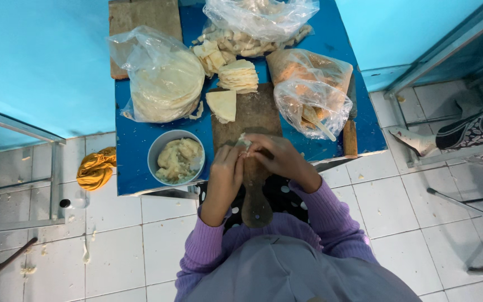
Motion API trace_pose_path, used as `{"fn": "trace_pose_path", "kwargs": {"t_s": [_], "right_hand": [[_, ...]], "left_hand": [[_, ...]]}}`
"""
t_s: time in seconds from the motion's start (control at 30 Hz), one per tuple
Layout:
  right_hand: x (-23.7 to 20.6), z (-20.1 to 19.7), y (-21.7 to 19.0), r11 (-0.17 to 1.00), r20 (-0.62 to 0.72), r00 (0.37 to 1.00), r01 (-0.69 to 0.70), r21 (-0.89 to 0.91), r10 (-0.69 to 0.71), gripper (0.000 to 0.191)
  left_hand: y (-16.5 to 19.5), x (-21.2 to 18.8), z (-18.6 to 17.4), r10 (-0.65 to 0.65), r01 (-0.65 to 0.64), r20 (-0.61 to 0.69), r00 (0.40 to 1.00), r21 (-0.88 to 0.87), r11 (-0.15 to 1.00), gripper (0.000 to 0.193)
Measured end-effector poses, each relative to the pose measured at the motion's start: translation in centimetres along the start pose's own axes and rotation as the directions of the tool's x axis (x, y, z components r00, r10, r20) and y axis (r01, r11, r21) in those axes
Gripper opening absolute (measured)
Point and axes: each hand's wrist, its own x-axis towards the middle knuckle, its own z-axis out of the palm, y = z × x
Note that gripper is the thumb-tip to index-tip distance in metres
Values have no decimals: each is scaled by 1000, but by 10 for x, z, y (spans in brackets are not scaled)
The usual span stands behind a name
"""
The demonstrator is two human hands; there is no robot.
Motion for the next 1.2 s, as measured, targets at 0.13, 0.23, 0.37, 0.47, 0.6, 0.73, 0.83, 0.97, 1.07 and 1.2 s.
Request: {"fn": "trace_pose_path", "kwargs": {"t_s": [0.13, 0.23, 0.37, 0.47, 0.6, 0.73, 0.83, 0.97, 1.07, 1.2], "right_hand": [[9, 5, -2, 986, -4, 993, -114, 123, 116, 51], [8, 8, -8, 998, -64, 996, -66, 7, 66, 48], [4, 6, -9, 990, -41, 999, -4, -138, -1, 43], [2, 5, -7, 989, -3, 999, 37, -144, -37, 42], [7, 2, -3, 991, 14, 998, 62, -122, -60, 47], [14, -1, -5, 1000, 9, 1000, 7, -19, -6, 51], [19, -2, -9, 998, 26, 999, -27, -55, 29, 46], [23, -1, -13, 983, -53, 995, 77, -167, -87, 42], [24, 1, -13, 966, -80, 993, 59, -253, -82, 39], [21, 5, -14, 949, -101, 988, 84, -303, -120, 42]], "left_hand": [[2, 5, 0, -8, 9, -25, 1000, 48, 999, 11], [5, 5, -1, 2, 1, -30, 1000, 99, 995, 9], [8, 2, -5, 65, -63, -4, 998, 173, 983, 11], [6, 1, -9, 94, -98, 35, 995, 147, 984, 16], [5, 2, -9, 64, -69, 41, 997, 148, 987, 13], [3, 5, -7, 50, -58, 54, 997, 159, 986, 8], [1, 9, -8, 53, -58, 48, 997, 101, 993, 9], [-1, 13, -10, 20, -25, 62, 998, 85, 996, 10], [1, 14, -5, 50, -48, -11, 999, 129, 991, 10], [-5, 18, 2, -3, 6, -22, 1000, 142, 990, 8]]}}
